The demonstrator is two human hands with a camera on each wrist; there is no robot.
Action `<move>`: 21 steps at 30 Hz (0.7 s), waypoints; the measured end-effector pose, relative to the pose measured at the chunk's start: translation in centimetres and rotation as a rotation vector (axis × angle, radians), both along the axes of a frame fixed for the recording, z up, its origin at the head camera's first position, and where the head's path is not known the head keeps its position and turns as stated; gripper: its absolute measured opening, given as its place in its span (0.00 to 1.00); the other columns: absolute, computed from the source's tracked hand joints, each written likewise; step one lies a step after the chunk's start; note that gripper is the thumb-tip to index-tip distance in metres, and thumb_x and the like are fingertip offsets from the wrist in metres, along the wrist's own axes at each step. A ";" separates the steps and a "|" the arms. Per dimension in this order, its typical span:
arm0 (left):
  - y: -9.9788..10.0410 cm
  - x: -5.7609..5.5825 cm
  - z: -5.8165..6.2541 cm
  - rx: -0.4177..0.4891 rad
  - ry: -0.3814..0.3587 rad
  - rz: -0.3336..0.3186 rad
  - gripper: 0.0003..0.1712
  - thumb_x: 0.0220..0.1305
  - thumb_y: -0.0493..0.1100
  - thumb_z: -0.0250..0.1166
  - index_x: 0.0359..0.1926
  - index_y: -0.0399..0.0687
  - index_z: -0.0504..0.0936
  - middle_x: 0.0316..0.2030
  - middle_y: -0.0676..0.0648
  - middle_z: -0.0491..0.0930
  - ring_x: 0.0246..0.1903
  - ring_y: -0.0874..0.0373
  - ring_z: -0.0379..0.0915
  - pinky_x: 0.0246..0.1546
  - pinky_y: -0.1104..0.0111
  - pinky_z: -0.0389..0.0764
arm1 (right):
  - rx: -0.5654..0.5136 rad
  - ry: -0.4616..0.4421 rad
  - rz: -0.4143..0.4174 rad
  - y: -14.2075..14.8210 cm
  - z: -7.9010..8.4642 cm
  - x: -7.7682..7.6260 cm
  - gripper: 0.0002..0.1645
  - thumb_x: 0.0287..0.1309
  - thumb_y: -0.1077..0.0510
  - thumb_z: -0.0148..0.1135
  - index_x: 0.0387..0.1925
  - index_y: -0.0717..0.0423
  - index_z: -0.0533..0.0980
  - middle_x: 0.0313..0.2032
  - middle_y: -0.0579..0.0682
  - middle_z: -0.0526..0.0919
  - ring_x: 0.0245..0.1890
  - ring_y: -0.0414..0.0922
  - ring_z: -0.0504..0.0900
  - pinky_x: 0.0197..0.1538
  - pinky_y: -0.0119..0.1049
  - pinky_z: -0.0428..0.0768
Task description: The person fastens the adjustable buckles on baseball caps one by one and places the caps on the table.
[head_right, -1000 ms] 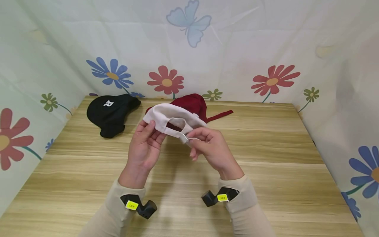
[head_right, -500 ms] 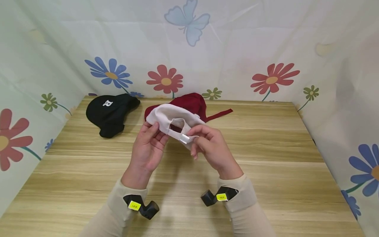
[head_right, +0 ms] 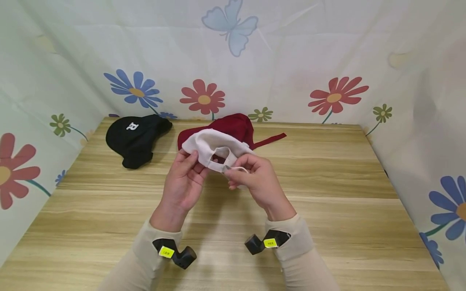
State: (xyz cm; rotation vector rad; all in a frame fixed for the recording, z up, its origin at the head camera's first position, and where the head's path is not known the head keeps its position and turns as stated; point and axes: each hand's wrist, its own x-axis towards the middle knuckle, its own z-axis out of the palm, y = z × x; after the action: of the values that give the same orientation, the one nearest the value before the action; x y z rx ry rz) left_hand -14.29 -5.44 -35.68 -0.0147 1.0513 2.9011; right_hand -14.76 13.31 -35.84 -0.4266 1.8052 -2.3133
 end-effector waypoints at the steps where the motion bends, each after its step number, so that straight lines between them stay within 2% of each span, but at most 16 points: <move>1: 0.0 0.0 0.0 -0.008 0.000 -0.015 0.15 0.74 0.37 0.50 0.58 0.50 0.68 0.54 0.46 0.76 0.47 0.56 0.81 0.49 0.65 0.83 | 0.006 0.001 0.000 0.0 0.0 0.0 0.10 0.53 0.72 0.66 0.26 0.57 0.76 0.27 0.49 0.78 0.22 0.41 0.80 0.30 0.33 0.85; 7: -0.2 0.2 0.0 -0.049 -0.025 -0.087 0.21 0.75 0.40 0.48 0.67 0.52 0.63 0.61 0.44 0.71 0.50 0.54 0.79 0.54 0.61 0.81 | 0.001 0.025 0.007 -0.1 0.1 0.1 0.12 0.54 0.73 0.63 0.25 0.56 0.74 0.28 0.49 0.78 0.22 0.41 0.79 0.29 0.33 0.84; 13: -0.6 0.3 0.3 -0.149 -0.047 -0.143 0.21 0.76 0.45 0.48 0.66 0.50 0.63 0.61 0.41 0.73 0.51 0.50 0.81 0.54 0.55 0.79 | 0.004 0.034 -0.011 0.0 0.1 0.1 0.12 0.54 0.74 0.61 0.24 0.57 0.73 0.28 0.49 0.78 0.21 0.42 0.80 0.29 0.34 0.85; 18: -0.9 0.3 0.6 -0.147 0.006 -0.218 0.22 0.77 0.46 0.46 0.68 0.52 0.61 0.62 0.38 0.74 0.53 0.44 0.79 0.54 0.48 0.77 | 0.006 0.031 -0.034 0.3 0.2 0.0 0.11 0.54 0.73 0.62 0.26 0.57 0.73 0.29 0.49 0.78 0.22 0.42 0.81 0.29 0.34 0.85; 21: -1.0 0.4 0.7 -0.118 0.031 -0.234 0.23 0.77 0.47 0.44 0.69 0.54 0.60 0.63 0.37 0.72 0.54 0.42 0.78 0.54 0.47 0.76 | 0.028 0.019 -0.040 0.4 0.3 -0.1 0.08 0.54 0.71 0.65 0.32 0.59 0.75 0.29 0.49 0.80 0.23 0.42 0.82 0.31 0.36 0.86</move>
State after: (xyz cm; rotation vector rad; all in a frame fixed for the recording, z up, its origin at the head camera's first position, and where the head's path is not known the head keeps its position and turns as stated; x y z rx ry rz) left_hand -13.92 -6.41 -35.03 0.1385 1.1428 2.6367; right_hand -14.81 13.68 -35.52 -0.4134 1.8696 -2.3142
